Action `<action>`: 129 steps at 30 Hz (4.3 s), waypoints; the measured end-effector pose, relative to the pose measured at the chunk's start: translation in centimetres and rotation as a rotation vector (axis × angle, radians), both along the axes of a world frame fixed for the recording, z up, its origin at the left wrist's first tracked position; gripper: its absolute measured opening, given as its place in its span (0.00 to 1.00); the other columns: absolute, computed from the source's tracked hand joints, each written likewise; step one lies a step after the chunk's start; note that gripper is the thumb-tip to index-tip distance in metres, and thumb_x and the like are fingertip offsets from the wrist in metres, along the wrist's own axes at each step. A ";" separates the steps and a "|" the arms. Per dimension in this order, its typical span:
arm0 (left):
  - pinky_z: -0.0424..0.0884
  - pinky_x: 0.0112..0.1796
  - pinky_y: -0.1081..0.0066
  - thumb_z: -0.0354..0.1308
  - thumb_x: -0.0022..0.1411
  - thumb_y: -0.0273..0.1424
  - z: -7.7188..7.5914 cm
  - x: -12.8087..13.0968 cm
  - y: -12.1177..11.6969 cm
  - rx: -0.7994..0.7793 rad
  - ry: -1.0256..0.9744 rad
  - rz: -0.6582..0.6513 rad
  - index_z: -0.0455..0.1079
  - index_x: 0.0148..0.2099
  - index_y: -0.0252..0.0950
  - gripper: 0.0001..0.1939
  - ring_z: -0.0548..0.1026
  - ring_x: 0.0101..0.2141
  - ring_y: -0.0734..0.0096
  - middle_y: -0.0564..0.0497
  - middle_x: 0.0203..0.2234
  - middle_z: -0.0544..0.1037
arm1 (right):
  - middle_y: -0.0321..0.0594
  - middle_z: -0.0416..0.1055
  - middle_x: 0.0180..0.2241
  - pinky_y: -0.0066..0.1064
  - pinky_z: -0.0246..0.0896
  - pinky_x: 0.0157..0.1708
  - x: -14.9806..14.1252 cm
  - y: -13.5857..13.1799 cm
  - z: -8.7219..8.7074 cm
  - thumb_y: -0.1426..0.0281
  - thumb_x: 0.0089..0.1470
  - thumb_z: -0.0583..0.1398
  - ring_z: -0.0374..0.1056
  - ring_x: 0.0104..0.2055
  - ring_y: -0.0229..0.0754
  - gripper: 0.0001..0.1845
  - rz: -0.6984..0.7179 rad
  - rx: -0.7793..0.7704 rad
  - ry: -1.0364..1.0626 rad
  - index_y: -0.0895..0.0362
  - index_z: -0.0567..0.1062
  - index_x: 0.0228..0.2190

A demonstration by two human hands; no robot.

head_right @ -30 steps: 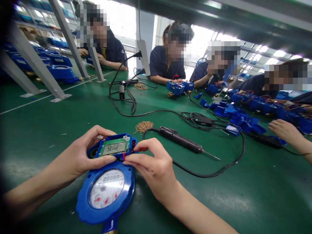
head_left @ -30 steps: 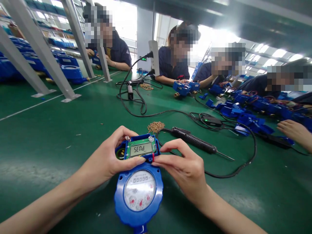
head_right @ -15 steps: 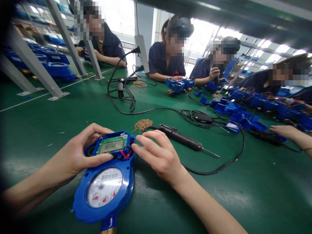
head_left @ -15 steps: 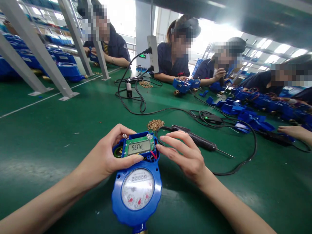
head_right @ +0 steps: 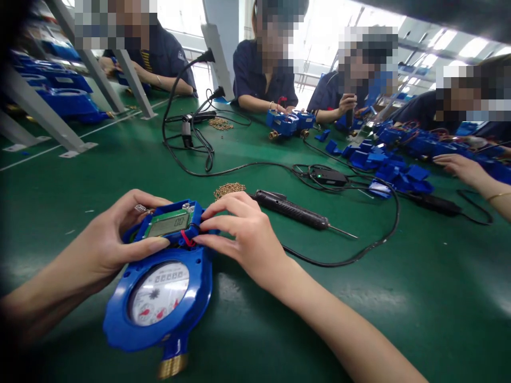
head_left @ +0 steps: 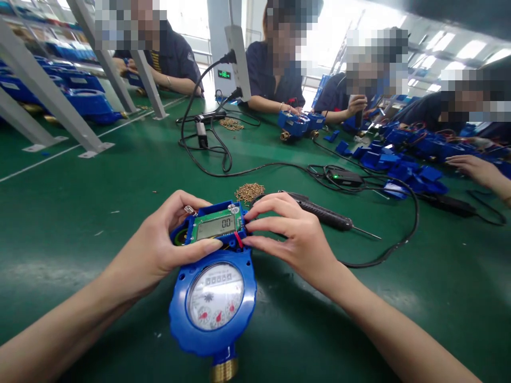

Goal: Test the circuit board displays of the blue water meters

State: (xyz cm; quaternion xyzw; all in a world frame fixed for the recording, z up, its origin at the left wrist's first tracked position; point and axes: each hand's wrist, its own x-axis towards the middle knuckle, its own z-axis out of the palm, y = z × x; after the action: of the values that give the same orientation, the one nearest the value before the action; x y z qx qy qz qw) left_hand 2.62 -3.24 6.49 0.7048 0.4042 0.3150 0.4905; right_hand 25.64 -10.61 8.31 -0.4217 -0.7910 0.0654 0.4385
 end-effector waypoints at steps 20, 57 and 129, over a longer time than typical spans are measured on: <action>0.73 0.45 0.61 0.74 0.47 0.44 0.2 0.2 -0.2 0.042 -0.011 -0.018 0.66 0.48 0.47 0.29 0.78 0.43 0.58 0.55 0.41 0.78 | 0.32 0.71 0.34 0.30 0.58 0.41 -1.7 1.7 0.2 0.76 0.42 0.69 0.67 0.41 0.38 0.12 -0.055 -0.672 0.403 0.57 0.70 0.24; 0.73 0.45 0.53 0.71 0.48 0.44 0.8 0.7 -0.9 0.047 -0.016 0.016 0.66 0.45 0.48 0.24 0.78 0.44 0.51 0.51 0.40 0.78 | 0.37 0.71 0.27 0.33 0.61 0.32 -3.5 -3.3 0.7 0.70 0.49 0.71 0.67 0.33 0.40 0.03 -0.363 -0.425 0.415 0.49 0.85 0.29; 0.77 0.42 0.59 0.74 0.48 0.42 -0.1 0.5 -0.9 0.066 0.012 0.036 0.66 0.48 0.51 0.28 0.78 0.43 0.58 0.54 0.42 0.78 | 0.31 0.72 0.27 0.23 0.55 0.32 -2.0 5.6 1.0 0.82 0.50 0.60 0.65 0.29 0.32 0.08 0.047 -0.376 -0.002 0.61 0.77 0.32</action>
State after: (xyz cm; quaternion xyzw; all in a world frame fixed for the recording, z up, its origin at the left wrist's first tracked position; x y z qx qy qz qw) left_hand 3.07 -4.11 6.35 0.7150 0.4091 0.3327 0.4590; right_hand 23.64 -5.01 9.26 -0.4775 -0.7750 0.2219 0.3495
